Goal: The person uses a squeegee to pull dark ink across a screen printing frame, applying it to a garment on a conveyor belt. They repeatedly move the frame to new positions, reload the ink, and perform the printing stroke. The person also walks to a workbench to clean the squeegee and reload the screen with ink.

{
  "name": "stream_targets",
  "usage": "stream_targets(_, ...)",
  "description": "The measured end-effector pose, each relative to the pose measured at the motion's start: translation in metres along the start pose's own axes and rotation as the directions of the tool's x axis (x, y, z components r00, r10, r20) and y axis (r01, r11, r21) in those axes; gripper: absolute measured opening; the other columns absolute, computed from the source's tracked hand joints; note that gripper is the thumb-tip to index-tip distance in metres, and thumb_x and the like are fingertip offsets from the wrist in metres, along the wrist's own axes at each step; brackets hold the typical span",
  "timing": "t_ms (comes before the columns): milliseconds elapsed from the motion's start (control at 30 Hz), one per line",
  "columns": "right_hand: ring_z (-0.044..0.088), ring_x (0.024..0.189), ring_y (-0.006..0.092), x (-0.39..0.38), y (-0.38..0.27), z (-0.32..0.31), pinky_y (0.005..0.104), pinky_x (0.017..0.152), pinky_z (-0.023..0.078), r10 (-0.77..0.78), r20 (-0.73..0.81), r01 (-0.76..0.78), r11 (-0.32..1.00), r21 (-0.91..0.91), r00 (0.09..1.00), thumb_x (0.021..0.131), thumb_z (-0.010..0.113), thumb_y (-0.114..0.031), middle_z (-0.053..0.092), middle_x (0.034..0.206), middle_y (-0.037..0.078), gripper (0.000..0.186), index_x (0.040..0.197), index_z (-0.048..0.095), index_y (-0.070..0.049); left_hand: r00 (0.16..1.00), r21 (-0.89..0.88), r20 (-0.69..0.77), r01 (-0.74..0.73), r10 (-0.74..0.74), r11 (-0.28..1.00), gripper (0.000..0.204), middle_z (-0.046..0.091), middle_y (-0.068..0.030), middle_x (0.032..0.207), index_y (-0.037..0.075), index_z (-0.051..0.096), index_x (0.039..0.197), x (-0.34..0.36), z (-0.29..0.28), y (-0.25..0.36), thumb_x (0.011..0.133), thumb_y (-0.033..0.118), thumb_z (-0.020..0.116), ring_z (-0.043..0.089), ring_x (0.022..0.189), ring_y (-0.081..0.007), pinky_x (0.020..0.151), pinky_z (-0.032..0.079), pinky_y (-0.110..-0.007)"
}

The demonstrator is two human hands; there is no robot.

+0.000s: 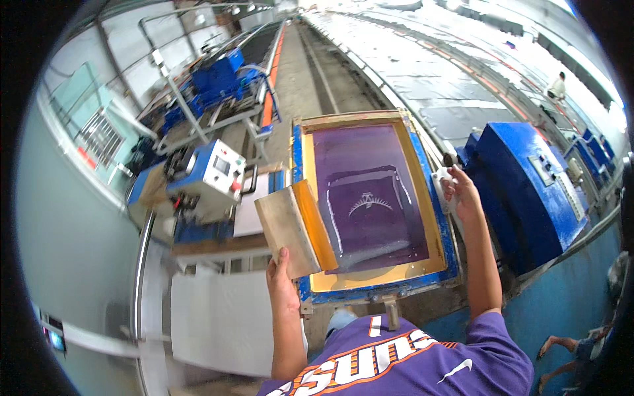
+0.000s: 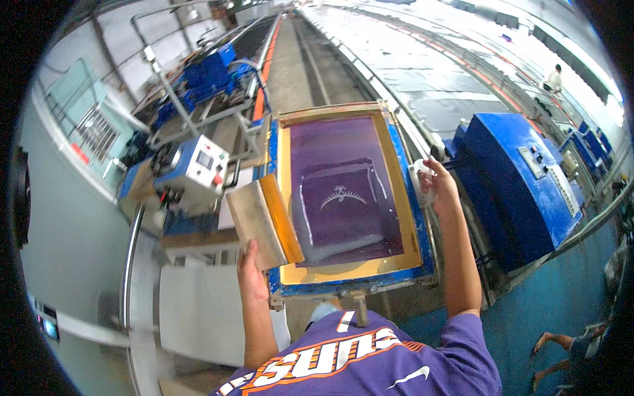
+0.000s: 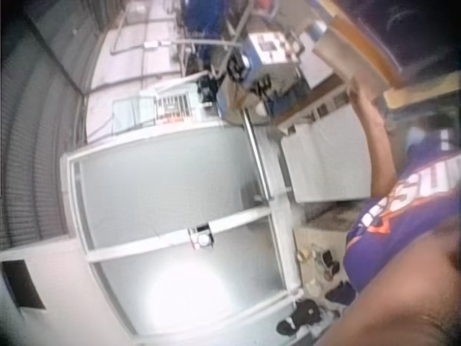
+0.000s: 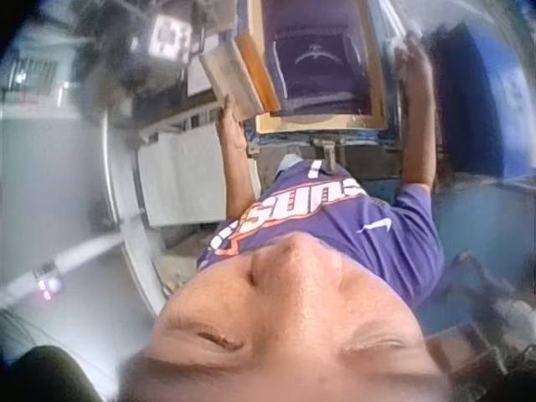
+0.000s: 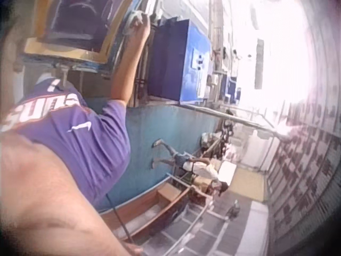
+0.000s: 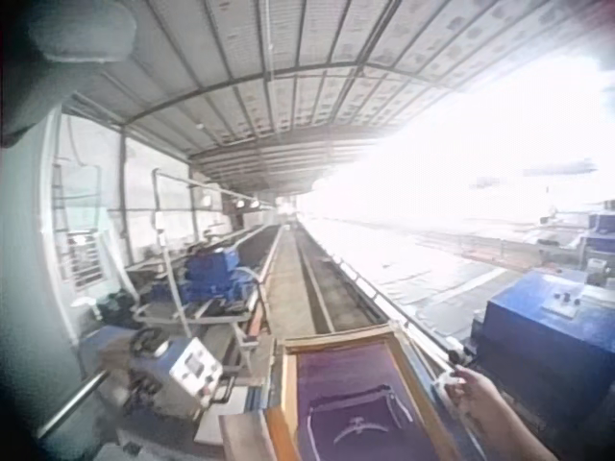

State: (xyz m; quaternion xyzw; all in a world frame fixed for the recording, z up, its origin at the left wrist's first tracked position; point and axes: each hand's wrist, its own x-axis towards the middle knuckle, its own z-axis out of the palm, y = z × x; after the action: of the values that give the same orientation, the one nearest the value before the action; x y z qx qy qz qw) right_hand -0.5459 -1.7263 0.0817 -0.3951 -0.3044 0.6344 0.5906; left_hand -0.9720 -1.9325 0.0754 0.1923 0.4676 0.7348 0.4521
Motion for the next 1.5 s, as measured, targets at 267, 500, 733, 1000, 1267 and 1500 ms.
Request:
stream_targets(267,0.047,0.059,0.0098,0.054,-0.019,0.017,0.0273,0.057,0.038,-0.107,-0.298,0.117,0.993,0.017,0.949,0.099,0.062,-0.041,0.058,0.074,0.000,0.036,0.113,0.062,-0.008,0.982,0.116,0.146,0.101,-0.118,0.988,0.066,0.062,-0.0132,0.132,-0.003,0.054,0.135,0.147,0.050,-0.017,0.090,0.040,0.076,0.058,0.122,-0.0273,0.109,0.043,-0.042)
stream_targets(500,0.047,0.057,0.0059,0.128,-0.059,0.032,0.0193,0.051,0.038,-0.201,-0.414,0.268,0.957,0.110,0.888,0.101,0.059,-0.026,0.051,0.072,-0.005,0.019,0.101,0.062,-0.006,0.921,0.245,0.389,-0.074,-0.028,0.967,0.072,0.048,-0.0205,0.147,-0.006,0.047,0.141,0.289,0.141,-0.050,0.094,0.046,0.065,0.048,0.132,-0.0315,0.113,0.035,-0.044)
stream_targets(733,0.045,0.059,0.0090,0.242,0.003,0.024,0.0278,0.053,0.034,-0.383,-0.311,0.448,0.877,0.175,0.870,0.092,0.069,-0.028,0.054,0.068,-0.001,0.020,0.083,0.070,-0.010,0.831,0.397,0.546,-0.150,-0.102,0.905,0.074,0.039,-0.0237,0.155,-0.001,0.037,0.153,0.415,0.202,-0.134,0.101,0.051,0.048,0.038,0.143,-0.0370,0.119,0.027,-0.050)
stream_targets(1000,0.043,0.056,0.0059,0.329,-0.001,0.049,0.0261,0.049,0.031,-0.469,-0.419,0.492,0.869,-0.059,0.778,0.096,0.066,-0.036,0.056,0.067,-0.003,0.033,0.077,0.068,-0.009,0.629,0.456,0.723,-0.125,-0.285,0.881,0.074,0.042,-0.0226,0.152,-0.002,0.038,0.151,0.497,0.391,-0.228,0.101,0.050,0.052,0.041,0.140,-0.0353,0.118,0.030,-0.048)
stream_targets(1267,0.046,0.066,0.0059,0.413,-0.039,0.069,0.0260,0.062,0.036,-0.524,-0.531,0.561,0.821,-0.107,0.665,0.098,0.065,-0.035,0.056,0.069,-0.004,0.035,0.075,0.065,-0.009,0.468,0.478,0.796,-0.095,-0.384,0.873,0.074,0.045,-0.0214,0.150,-0.004,0.040,0.150,0.603,0.501,-0.268,0.100,0.049,0.055,0.045,0.136,-0.0336,0.116,0.032,-0.045)
stream_targets(1500,0.054,0.079,0.0066,0.471,-0.027,0.040,0.0263,0.077,0.045,-0.609,-0.622,0.599,0.755,-0.267,0.491,0.099,0.065,-0.025,0.064,0.079,-0.001,0.027,0.081,0.068,-0.005,0.449,0.523,0.787,-0.122,-0.423,0.844,0.074,0.048,-0.0205,0.148,-0.005,0.041,0.148,0.707,0.547,-0.292,0.100,0.048,0.059,0.048,0.134,-0.0321,0.115,0.035,-0.043)
